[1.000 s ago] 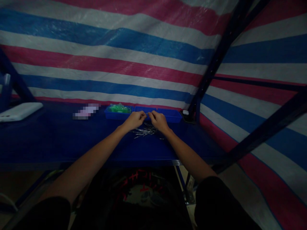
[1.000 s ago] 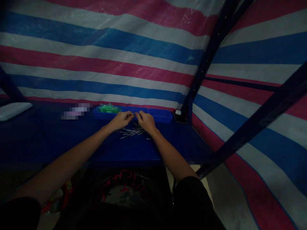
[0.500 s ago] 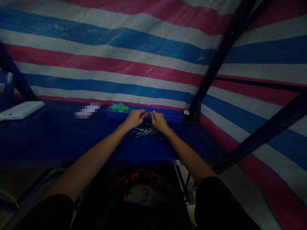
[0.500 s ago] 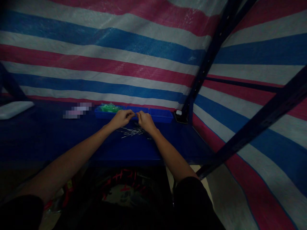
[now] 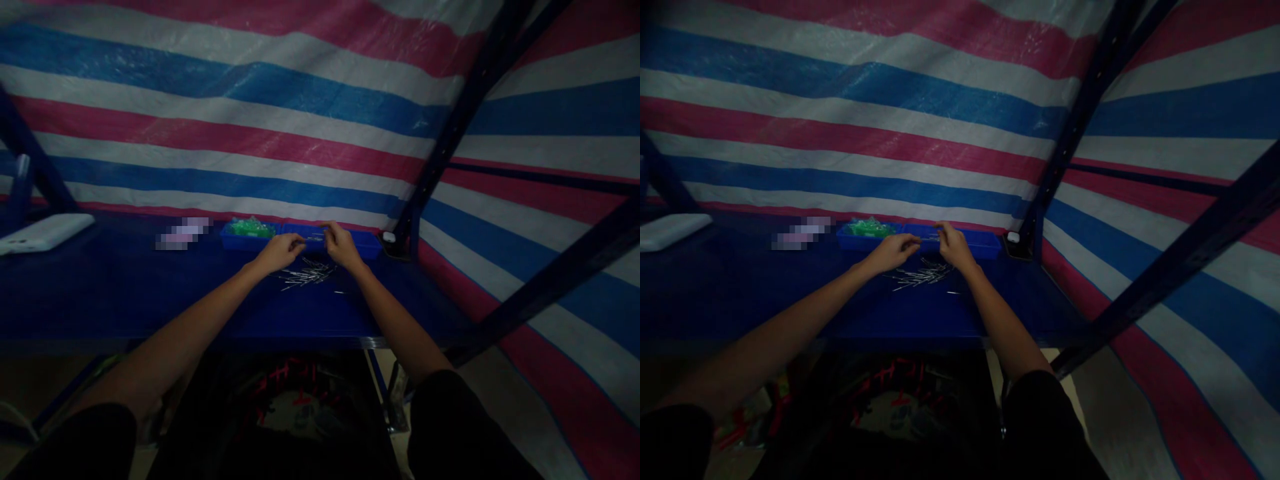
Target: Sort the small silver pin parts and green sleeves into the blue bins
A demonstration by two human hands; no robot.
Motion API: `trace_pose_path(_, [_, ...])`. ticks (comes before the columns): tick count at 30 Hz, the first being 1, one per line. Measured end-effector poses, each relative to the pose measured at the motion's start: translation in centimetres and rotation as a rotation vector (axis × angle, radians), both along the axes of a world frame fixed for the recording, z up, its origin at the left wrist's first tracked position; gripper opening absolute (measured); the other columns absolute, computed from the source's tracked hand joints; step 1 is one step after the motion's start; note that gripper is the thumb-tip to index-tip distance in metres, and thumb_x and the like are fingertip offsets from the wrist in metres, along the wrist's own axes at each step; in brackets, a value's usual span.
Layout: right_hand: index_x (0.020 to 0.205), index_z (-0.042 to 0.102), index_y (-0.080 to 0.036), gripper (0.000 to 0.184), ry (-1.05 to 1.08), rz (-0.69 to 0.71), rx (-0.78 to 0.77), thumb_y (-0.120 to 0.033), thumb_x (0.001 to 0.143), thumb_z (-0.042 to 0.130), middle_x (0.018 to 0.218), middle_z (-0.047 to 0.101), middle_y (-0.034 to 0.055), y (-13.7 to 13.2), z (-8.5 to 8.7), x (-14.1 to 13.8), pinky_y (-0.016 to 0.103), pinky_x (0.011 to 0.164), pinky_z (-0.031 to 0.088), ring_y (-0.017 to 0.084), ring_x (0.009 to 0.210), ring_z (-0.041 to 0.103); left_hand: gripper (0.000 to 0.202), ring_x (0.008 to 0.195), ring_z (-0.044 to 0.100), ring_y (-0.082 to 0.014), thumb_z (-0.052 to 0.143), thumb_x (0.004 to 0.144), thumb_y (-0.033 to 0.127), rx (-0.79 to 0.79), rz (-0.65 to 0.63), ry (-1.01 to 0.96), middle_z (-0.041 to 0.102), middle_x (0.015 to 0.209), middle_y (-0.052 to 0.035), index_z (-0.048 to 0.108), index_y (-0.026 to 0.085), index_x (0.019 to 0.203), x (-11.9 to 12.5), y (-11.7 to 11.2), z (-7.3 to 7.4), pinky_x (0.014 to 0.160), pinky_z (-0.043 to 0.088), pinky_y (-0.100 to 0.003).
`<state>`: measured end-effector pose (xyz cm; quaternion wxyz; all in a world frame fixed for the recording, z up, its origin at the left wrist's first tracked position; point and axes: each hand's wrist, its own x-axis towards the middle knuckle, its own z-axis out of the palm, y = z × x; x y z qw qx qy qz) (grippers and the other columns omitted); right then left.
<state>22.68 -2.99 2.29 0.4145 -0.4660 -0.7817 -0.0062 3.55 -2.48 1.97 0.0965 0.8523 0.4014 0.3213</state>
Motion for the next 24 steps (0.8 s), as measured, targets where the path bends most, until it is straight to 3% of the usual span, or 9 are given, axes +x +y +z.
trace_pose_path(2, [0.107,0.050,-0.015,0.028,-0.007,-0.187,0.055,-0.022,0.088,0.031,0.082,0.062,0.0070,0.8,0.8,1.8,0.028,0.068,0.040,0.017,0.071,0.058,0.045,0.087,0.058,-0.0207,0.045,0.080,0.041,-0.027,-0.025,0.102,0.061,0.103,-0.0134,0.054,0.012,0.113,-1.2,-0.5,-0.4,0.077,0.043,-0.031])
trace_pose_path(5, [0.105,0.053,-0.012,0.031,-0.124,-0.453,-0.021,-0.033,0.087,0.039,0.094,0.062,0.0151,1.3,1.4,4.5,0.036,0.078,0.039,0.025,0.087,0.057,0.068,0.112,0.046,-0.0280,0.044,0.077,0.055,-0.042,-0.069,0.293,0.048,0.126,-0.0162,0.037,0.014,0.131,-3.8,-2.3,-1.3,0.093,0.036,-0.040])
trace_pose_path(8, [0.105,0.054,-0.010,0.040,-0.191,-0.544,-0.082,-0.042,0.087,0.039,0.101,0.060,0.0195,0.1,0.7,6.0,0.043,0.084,0.037,0.029,0.096,0.055,0.082,0.128,0.027,-0.0329,0.044,0.073,0.064,-0.109,-0.095,0.446,0.025,0.143,-0.0147,0.019,0.022,0.139,-5.9,-4.4,-2.1,0.099,0.028,-0.047])
trace_pose_path(10, [0.111,0.051,-0.011,0.043,-0.180,-0.407,-0.079,-0.044,0.086,0.039,0.106,0.058,0.0173,-1.7,-0.1,6.2,0.041,0.086,0.038,0.027,0.099,0.054,0.087,0.130,0.021,-0.0345,0.043,0.071,0.067,-0.143,-0.090,0.492,0.016,0.146,-0.0151,0.014,0.023,0.140,-6.0,-5.0,-2.4,0.101,0.024,-0.050])
trace_pose_path(12, [0.120,0.045,-0.014,0.048,-0.228,-0.124,-0.121,-0.045,0.084,0.044,0.113,0.056,0.0141,-3.9,-1.1,6.1,0.038,0.088,0.039,0.024,0.103,0.053,0.089,0.131,0.019,-0.0348,0.042,0.070,0.069,-0.142,-0.101,0.494,0.013,0.147,-0.0151,0.012,0.023,0.140,-5.0,-4.9,-2.5,0.101,0.022,-0.051])
trace_pose_path(15, [0.133,0.032,-0.019,0.072,-0.372,0.129,-0.222,-0.054,0.074,0.055,0.128,0.045,0.0139,-6.3,-2.7,5.6,0.044,0.094,0.034,0.027,0.116,0.043,0.087,0.130,0.023,-0.0336,0.041,0.070,0.070,-0.110,-0.129,0.471,0.022,0.144,-0.0141,0.018,0.024,0.139,-2.4,-3.8,-2.5,0.101,0.021,-0.050])
trace_pose_path(19, [0.139,0.019,-0.018,0.090,-0.429,0.219,-0.298,-0.060,0.069,0.057,0.137,0.033,0.0166,-6.2,-3.9,5.0,0.047,0.098,0.030,0.029,0.125,0.032,0.084,0.122,0.032,-0.0336,0.041,0.069,0.071,-0.077,-0.153,0.441,0.033,0.138,-0.0144,0.026,0.023,0.137,0.6,-2.3,-2.6,0.097,0.025,-0.049])
trace_pose_path(24, [0.135,0.027,-0.017,0.084,-0.406,0.272,-0.244,-0.061,0.070,0.056,0.121,0.045,0.0145,-3.5,-3.9,3.3,0.044,0.093,0.035,0.027,0.110,0.044,0.061,0.103,0.043,-0.0286,0.043,0.074,0.061,0.007,-0.168,0.379,0.049,0.118,-0.0112,0.047,0.023,0.121,1.5,-1.6,-3.2,0.087,0.034,-0.042])
